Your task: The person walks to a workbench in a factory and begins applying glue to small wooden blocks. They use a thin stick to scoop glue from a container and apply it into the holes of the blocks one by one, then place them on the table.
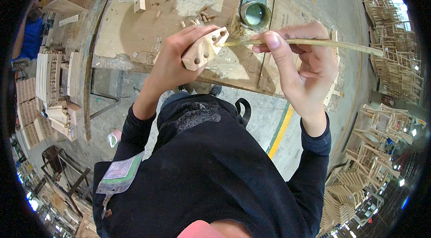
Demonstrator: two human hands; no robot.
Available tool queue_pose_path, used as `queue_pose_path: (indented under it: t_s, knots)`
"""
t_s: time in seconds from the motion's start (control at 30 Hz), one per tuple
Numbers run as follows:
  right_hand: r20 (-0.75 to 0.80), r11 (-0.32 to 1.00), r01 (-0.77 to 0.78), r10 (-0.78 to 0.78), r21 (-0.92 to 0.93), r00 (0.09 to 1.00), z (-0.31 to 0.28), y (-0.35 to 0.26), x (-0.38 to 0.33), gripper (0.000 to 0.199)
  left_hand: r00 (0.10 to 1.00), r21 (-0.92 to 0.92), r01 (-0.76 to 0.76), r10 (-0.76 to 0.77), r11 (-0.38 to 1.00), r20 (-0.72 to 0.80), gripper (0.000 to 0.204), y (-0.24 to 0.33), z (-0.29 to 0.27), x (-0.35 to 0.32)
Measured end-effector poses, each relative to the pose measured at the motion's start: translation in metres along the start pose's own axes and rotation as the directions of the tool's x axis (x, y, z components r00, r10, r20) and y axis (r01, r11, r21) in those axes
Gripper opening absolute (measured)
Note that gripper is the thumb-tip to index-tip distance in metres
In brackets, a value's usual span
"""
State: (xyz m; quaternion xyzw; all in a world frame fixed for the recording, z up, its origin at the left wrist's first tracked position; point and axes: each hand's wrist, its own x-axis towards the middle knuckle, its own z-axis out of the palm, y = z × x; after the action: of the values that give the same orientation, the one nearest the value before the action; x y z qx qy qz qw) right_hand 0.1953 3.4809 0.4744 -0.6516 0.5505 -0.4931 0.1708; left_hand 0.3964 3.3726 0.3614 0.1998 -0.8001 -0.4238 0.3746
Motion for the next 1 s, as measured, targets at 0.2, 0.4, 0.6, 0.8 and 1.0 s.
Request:
queue_pose_path:
  t_s: [0.2,0.4,0.6,0.8,1.0]
  knots:
    - [0.112,0.999,0.029,-0.024,-0.044,0.993,0.005,-0.003,-0.001,0.009,0.999,-0.033,-0.016,0.015,0.999,-0.031,0.062,-0.004,0.003,0.003]
    - [0.187,0.991,0.04,-0.016,-0.125,0.982,0.012,-0.001,-0.002,0.011,0.998,-0.021,-0.034,0.033,0.999,-0.046,0.061,-0.002,0.001,0.005]
    - [0.056,1.0,0.0,0.0,-0.001,0.998,0.02,0.002,-0.002,0.011,0.999,0.011,-0.048,0.048,0.999,-0.02,0.067,0.0,-0.001,0.005]
    - [0.037,0.999,0.019,-0.018,-0.036,0.999,0.017,0.001,-0.004,0.012,0.999,0.006,-0.034,0.034,0.999,-0.02,0.07,0.0,-0.004,0.007]
    - [0.086,0.999,0.025,-0.022,-0.026,0.996,0.014,-0.002,0.001,0.012,0.998,-0.01,-0.044,0.044,0.999,-0.036,0.07,-0.002,-0.002,0.006]
